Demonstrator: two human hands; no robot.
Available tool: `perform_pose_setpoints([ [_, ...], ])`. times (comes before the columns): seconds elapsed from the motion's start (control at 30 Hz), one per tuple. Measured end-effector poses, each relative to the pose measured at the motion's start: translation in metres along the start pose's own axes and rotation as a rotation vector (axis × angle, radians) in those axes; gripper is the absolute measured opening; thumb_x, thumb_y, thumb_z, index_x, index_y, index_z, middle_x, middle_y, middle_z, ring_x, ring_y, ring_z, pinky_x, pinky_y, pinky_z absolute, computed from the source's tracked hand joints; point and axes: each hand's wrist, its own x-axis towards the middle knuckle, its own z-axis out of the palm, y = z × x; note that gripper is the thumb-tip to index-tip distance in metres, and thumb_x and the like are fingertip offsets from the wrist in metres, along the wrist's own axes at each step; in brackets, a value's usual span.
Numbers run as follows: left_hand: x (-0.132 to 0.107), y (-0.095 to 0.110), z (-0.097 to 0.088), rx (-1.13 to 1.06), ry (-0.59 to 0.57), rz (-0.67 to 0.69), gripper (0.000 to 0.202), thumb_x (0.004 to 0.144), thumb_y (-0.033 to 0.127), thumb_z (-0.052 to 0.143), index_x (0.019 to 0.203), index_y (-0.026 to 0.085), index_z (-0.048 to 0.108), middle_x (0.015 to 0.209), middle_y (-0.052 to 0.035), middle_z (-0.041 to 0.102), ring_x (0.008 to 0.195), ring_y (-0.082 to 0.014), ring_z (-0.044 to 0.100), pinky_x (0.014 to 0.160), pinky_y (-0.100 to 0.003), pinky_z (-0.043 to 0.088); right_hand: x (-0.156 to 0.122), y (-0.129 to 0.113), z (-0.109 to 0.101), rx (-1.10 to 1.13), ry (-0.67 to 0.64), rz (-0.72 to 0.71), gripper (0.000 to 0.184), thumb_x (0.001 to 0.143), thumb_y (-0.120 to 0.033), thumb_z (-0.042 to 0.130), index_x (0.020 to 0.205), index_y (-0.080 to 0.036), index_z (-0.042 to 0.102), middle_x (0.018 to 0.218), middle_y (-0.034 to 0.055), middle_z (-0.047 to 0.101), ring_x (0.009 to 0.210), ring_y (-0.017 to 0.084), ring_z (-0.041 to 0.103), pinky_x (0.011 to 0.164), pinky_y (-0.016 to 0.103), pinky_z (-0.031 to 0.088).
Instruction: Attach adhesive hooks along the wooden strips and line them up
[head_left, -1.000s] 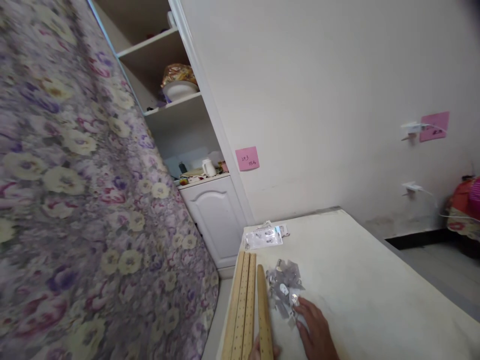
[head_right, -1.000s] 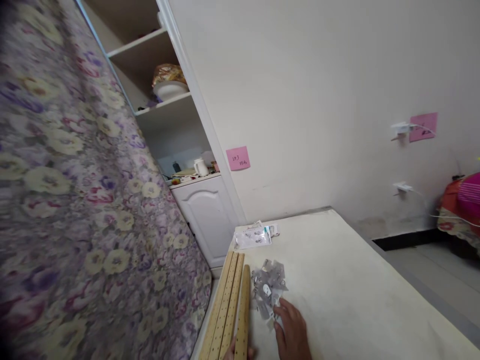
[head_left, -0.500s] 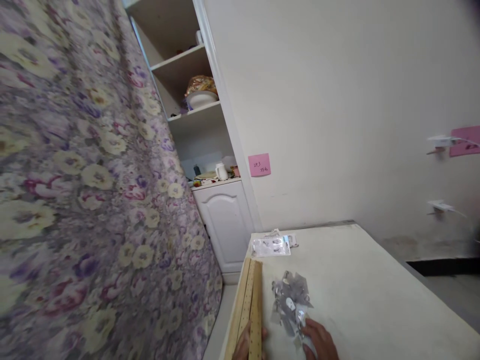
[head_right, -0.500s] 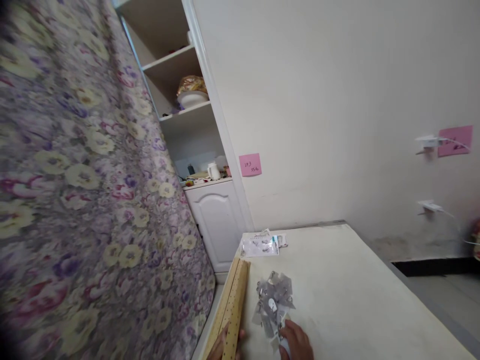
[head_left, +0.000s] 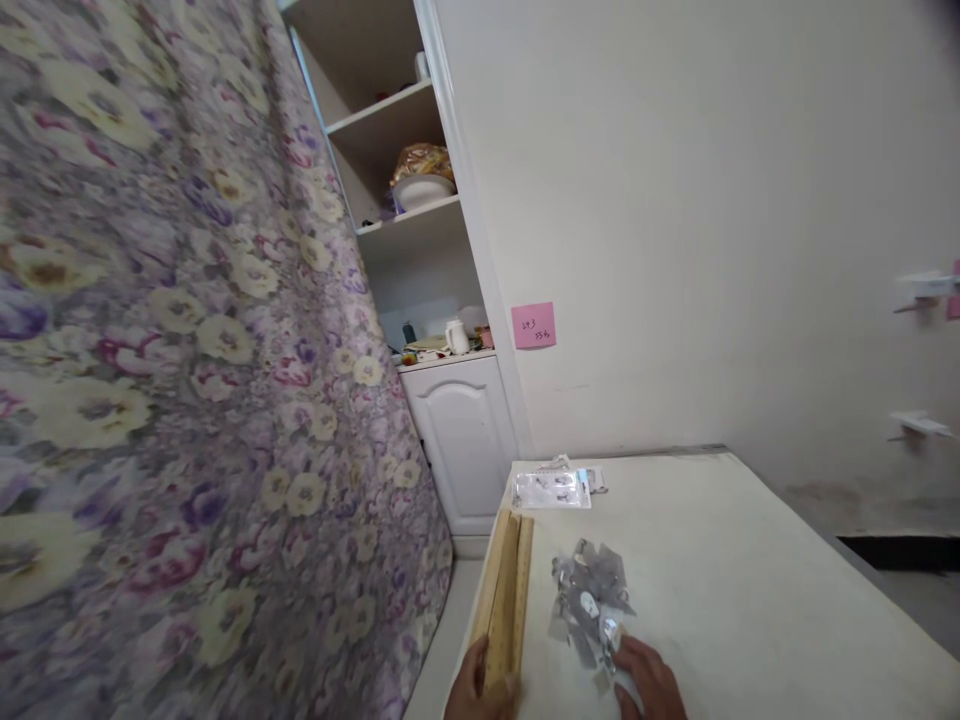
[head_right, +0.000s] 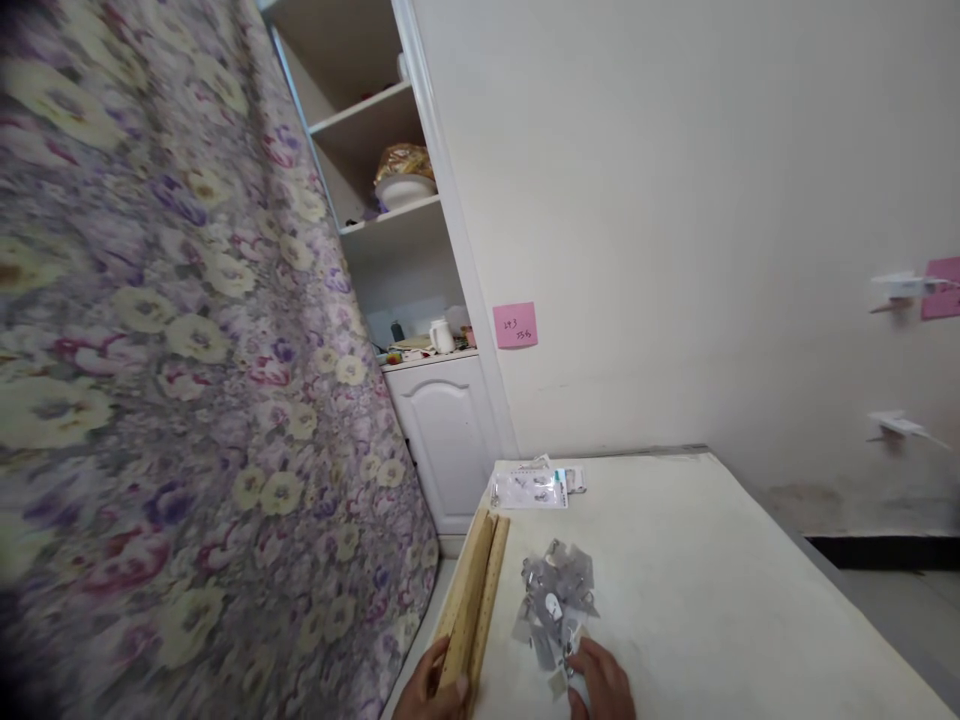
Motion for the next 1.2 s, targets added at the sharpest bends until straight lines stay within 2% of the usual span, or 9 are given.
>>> perform_pose_setpoints([
  [0.1, -0.002, 0.006, 0.001, 0.472, 0.036, 0.059, 0.071, 0.059, 0.012, 0.056, 0.128, 0.005, 0.039, 0.133, -0.0158, 0.049, 0.124, -0.0210, 0.044, 0.105, -0.024, 0.029, -0.002, 0.001, 0.000, -0.015, 0.008, -0.014, 0.030, 0.083, -0.044, 0.044, 0.089, -0.025, 0.066, 0.101, 0.0103, 0.066, 0.092, 0.027, 0.062, 0.079, 0.041, 0.051],
  [0.23, -0.007, 0.019, 0.010, 0.778, 0.080, 0.016, 0.066, 0.063, 0.007, 0.048, 0.128, 0.003, 0.040, 0.132, -0.0158, 0.048, 0.123, -0.0196, 0.043, 0.104, -0.022, 0.028, 0.002, 0.004, -0.007, -0.058, -0.025, -0.101, 0.023, 0.082, -0.036, 0.049, 0.094, -0.025, 0.065, 0.101, 0.0089, 0.067, 0.093, 0.025, 0.063, 0.078, 0.037, 0.053],
  [0.37, -0.008, 0.020, 0.012, 0.895, 0.129, 0.072, 0.046, 0.066, 0.009, 0.045, 0.112, 0.010, 0.053, 0.112, -0.0122, 0.057, 0.109, -0.0202, 0.052, 0.095, -0.025, 0.035, 0.008, 0.004, -0.016, -0.105, -0.068, -0.209, 0.020, 0.078, -0.030, 0.055, 0.095, -0.025, 0.064, 0.100, 0.0074, 0.067, 0.091, 0.023, 0.064, 0.074, 0.033, 0.055],
  [0.5, -0.004, 0.010, 0.006, 0.963, 0.147, 0.151, 0.033, 0.066, 0.008, 0.043, 0.096, 0.014, 0.057, 0.099, -0.0090, 0.056, 0.095, -0.0210, 0.054, 0.086, -0.030, 0.038, 0.010, -0.005, -0.023, -0.117, -0.091, -0.147, 0.021, 0.079, -0.029, 0.054, 0.097, -0.024, 0.064, 0.105, 0.0084, 0.066, 0.097, 0.024, 0.062, 0.079, 0.035, 0.054],
  [0.77, -0.010, 0.009, 0.011, 1.001, 0.216, 0.291, 0.039, 0.078, 0.022, 0.044, 0.116, 0.012, 0.050, 0.103, -0.0109, 0.053, 0.094, -0.0242, 0.050, 0.088, -0.035, 0.036, 0.018, -0.027, -0.035, -0.080, -0.098, 0.134, 0.026, 0.081, -0.033, 0.046, 0.096, -0.022, 0.065, 0.109, 0.0093, 0.063, 0.103, 0.026, 0.059, 0.086, 0.042, 0.052],
  [0.87, -0.007, 0.018, 0.023, 0.937, 0.219, 0.432, 0.028, 0.082, 0.025, 0.040, 0.105, 0.018, 0.056, 0.099, -0.0085, 0.055, 0.092, -0.0230, 0.051, 0.086, -0.033, 0.037, 0.020, -0.025, -0.039, -0.054, -0.098, 0.169, 0.027, 0.081, -0.035, 0.047, 0.097, -0.021, 0.065, 0.109, 0.0097, 0.064, 0.103, 0.025, 0.060, 0.087, 0.041, 0.052],
  [0.97, 0.006, 0.031, 0.041, 0.849, 0.129, 0.523, 0.024, 0.084, 0.025, 0.039, 0.098, 0.021, 0.057, 0.098, -0.0076, 0.057, 0.096, -0.0225, 0.051, 0.087, -0.032, 0.037, 0.022, -0.018, -0.041, -0.017, -0.115, 0.181, 0.026, 0.080, -0.034, 0.050, 0.096, -0.020, 0.065, 0.107, 0.0101, 0.065, 0.101, 0.024, 0.062, 0.085, 0.039, 0.053],
  [1.1, 0.039, 0.055, 0.076, 0.791, -0.032, 0.607, 0.026, 0.087, 0.024, 0.033, 0.092, 0.020, 0.057, 0.095, -0.0071, 0.058, 0.093, -0.0199, 0.052, 0.083, -0.030, 0.038, 0.021, -0.008, -0.037, 0.059, -0.106, 0.184, 0.024, 0.079, -0.035, 0.052, 0.091, -0.021, 0.067, 0.103, 0.0094, 0.067, 0.098, 0.023, 0.064, 0.082, 0.035, 0.055],
  [1.2, 0.070, 0.075, 0.103, 0.881, -0.080, 0.591, 0.027, 0.087, 0.021, 0.032, 0.088, 0.018, 0.059, 0.094, -0.0078, 0.059, 0.092, -0.0190, 0.051, 0.082, -0.029, 0.037, 0.018, 0.000, -0.032, 0.115, -0.076, 0.173, 0.023, 0.079, -0.036, 0.052, 0.091, -0.022, 0.067, 0.102, 0.0089, 0.068, 0.096, 0.023, 0.065, 0.080, 0.034, 0.056],
])
